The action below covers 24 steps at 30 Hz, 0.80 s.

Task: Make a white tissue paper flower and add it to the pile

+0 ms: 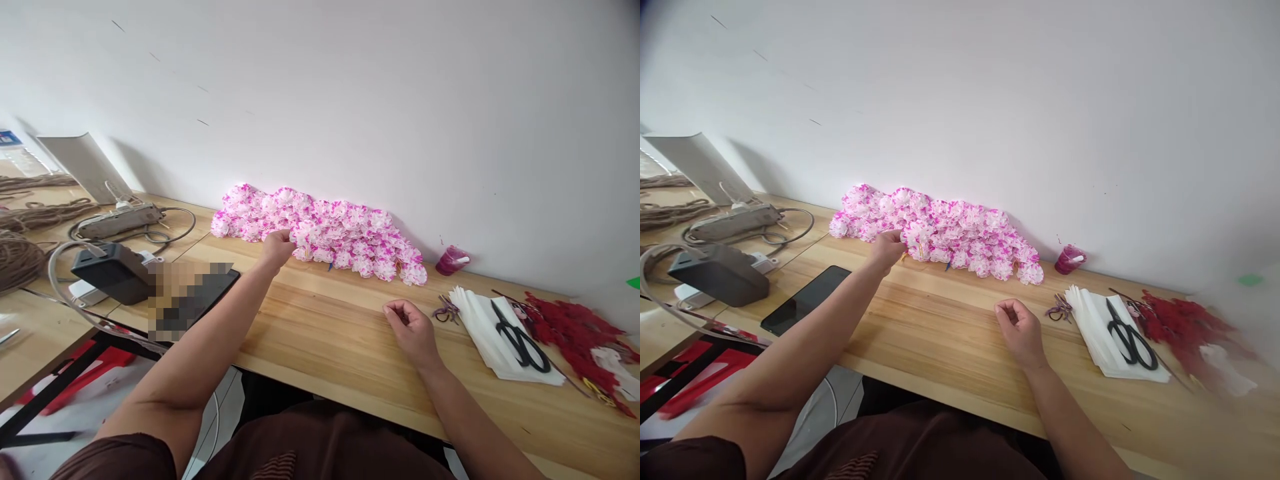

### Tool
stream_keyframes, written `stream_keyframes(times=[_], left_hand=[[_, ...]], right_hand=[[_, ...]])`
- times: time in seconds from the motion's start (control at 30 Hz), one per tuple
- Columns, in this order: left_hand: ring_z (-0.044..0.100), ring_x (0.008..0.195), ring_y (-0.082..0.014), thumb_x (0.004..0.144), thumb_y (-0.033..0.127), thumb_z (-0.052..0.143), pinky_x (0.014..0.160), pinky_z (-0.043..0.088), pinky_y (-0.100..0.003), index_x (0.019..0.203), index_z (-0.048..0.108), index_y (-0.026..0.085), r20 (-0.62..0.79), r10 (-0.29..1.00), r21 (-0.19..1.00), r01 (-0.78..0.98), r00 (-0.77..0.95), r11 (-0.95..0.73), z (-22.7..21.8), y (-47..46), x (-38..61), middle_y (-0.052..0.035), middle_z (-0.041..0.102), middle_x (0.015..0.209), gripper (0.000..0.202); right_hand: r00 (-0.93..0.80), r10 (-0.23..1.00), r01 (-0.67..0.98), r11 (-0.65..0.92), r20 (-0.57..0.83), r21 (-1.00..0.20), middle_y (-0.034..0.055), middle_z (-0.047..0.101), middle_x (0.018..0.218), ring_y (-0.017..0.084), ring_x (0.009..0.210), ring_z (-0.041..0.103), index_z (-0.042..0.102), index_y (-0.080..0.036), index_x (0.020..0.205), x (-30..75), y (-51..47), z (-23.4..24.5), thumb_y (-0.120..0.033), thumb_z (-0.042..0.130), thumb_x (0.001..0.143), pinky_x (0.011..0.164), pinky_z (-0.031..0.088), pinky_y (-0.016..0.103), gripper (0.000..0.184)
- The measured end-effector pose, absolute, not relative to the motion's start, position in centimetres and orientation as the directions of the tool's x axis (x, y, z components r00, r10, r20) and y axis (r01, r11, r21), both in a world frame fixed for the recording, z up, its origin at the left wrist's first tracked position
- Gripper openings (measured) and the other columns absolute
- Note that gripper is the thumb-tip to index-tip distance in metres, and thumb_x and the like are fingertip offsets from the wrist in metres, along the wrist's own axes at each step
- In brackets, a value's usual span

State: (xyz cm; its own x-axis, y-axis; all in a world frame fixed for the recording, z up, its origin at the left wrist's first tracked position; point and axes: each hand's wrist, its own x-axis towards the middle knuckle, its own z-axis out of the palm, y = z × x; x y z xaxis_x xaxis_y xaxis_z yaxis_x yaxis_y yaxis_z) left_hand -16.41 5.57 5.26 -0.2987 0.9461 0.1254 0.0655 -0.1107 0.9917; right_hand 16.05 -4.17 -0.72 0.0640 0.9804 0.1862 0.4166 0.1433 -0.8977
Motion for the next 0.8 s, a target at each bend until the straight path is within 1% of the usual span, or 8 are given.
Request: stream_keyframes(times=[0.07, 0.2, 0.27, 0.37, 0.5, 0.63, 0.73, 0.8], left_hand=[[0.043, 0.057, -0.0108, 0.048, 0.027, 0.079, 0.054, 0.03, -0.022, 0.059, 0.066, 0.014, 0.119, 0.936, 0.992, 0.077, -0.331, -0.099, 4.7, 5.6, -16.8, 0.0029, 0.054, 0.051, 0.022], [0.042, 0.059, -0.0107, 0.046, 0.03, 0.079, 0.056, 0.03, -0.022, 0.058, 0.062, 0.015, 0.139, 0.87, 0.99, 0.07, -0.474, -0.12, 4.5, 5.7, -19.1, 0.0045, 0.05, 0.051, 0.026], [0.042, 0.06, -0.0107, 0.046, 0.031, 0.078, 0.057, 0.031, -0.023, 0.058, 0.061, 0.015, 0.159, 0.828, 0.986, 0.044, -0.538, -0.161, 4.8, 5.7, -20.4, 0.0044, 0.051, 0.053, 0.026], [0.042, 0.059, -0.0095, 0.047, 0.027, 0.074, 0.057, 0.032, -0.023, 0.06, 0.062, 0.016, 0.163, 0.746, 0.979, 0.01, -0.645, -0.205, 5.4, 5.3, -21.9, 0.0043, 0.054, 0.056, 0.022], [0.045, 0.06, -0.0094, 0.047, 0.023, 0.069, 0.059, 0.036, -0.023, 0.063, 0.063, 0.016, 0.131, 0.663, 0.981, -0.002, -0.737, -0.196, 5.9, 4.8, -22.9, 0.004, 0.057, 0.059, 0.018], [0.042, 0.058, -0.009, 0.048, 0.024, 0.069, 0.057, 0.034, -0.022, 0.062, 0.063, 0.016, 0.135, 0.694, 0.987, 0.03, -0.707, -0.16, 5.3, 4.5, -22.6, 0.0047, 0.053, 0.056, 0.017], [0.034, 0.056, -0.0076, 0.049, 0.026, 0.072, 0.052, 0.026, -0.022, 0.059, 0.062, 0.015, 0.162, 0.775, 0.986, 0.073, -0.611, -0.149, 4.7, 4.5, -21.3, 0.0058, 0.047, 0.052, 0.018], [0.032, 0.055, -0.0074, 0.05, 0.026, 0.073, 0.051, 0.023, -0.022, 0.058, 0.06, 0.015, 0.171, 0.832, 0.985, 0.09, -0.527, -0.146, 4.3, 4.7, -20.1, 0.0057, 0.047, 0.052, 0.018]], right_hand=[[0.058, 0.98, 0.415, 0.148, 0.188, -0.898, 0.0014, 0.064, 0.072, 0.016, 0.065, 0.054, 0.066, -0.02, 0.081, 16.1, -4.2, -0.7, -0.046, 0.067, 0.083, 0.063, 0.043, 0.028, 0.026], [0.05, 0.981, 0.419, 0.15, 0.187, -0.895, 0.0015, 0.064, 0.072, 0.015, 0.064, 0.055, 0.067, -0.02, 0.082, 16.3, -4.2, -0.9, -0.047, 0.066, 0.083, 0.062, 0.044, 0.027, 0.027], [0.051, 0.981, 0.422, 0.149, 0.187, -0.894, 0.0018, 0.065, 0.073, 0.016, 0.065, 0.056, 0.067, -0.02, 0.082, 16.4, -4.1, -1.0, -0.046, 0.066, 0.083, 0.063, 0.045, 0.027, 0.027], [0.058, 0.98, 0.424, 0.147, 0.189, -0.894, 0.0017, 0.064, 0.073, 0.016, 0.064, 0.056, 0.067, -0.02, 0.083, 16.5, -3.9, -1.1, -0.046, 0.067, 0.082, 0.062, 0.045, 0.027, 0.026], [0.053, 0.983, 0.414, 0.141, 0.178, -0.899, 0.0022, 0.064, 0.073, 0.016, 0.065, 0.056, 0.067, -0.02, 0.083, 16.7, -3.8, -1.3, -0.046, 0.067, 0.081, 0.062, 0.045, 0.027, 0.026], [0.051, 0.984, 0.413, 0.135, 0.17, -0.901, 0.0017, 0.063, 0.073, 0.016, 0.066, 0.055, 0.067, -0.02, 0.084, 16.8, -3.7, -1.5, -0.047, 0.067, 0.082, 0.063, 0.045, 0.027, 0.027], [0.05, 0.984, 0.392, 0.137, 0.17, -0.91, 0.0017, 0.063, 0.073, 0.016, 0.066, 0.055, 0.066, -0.019, 0.084, 16.7, -3.8, -1.4, -0.046, 0.068, 0.082, 0.063, 0.045, 0.027, 0.027], [0.046, 0.984, 0.379, 0.141, 0.171, -0.915, 0.0017, 0.063, 0.073, 0.015, 0.065, 0.054, 0.066, -0.019, 0.083, 16.6, -3.9, -1.2, -0.046, 0.068, 0.082, 0.063, 0.044, 0.027, 0.027]])
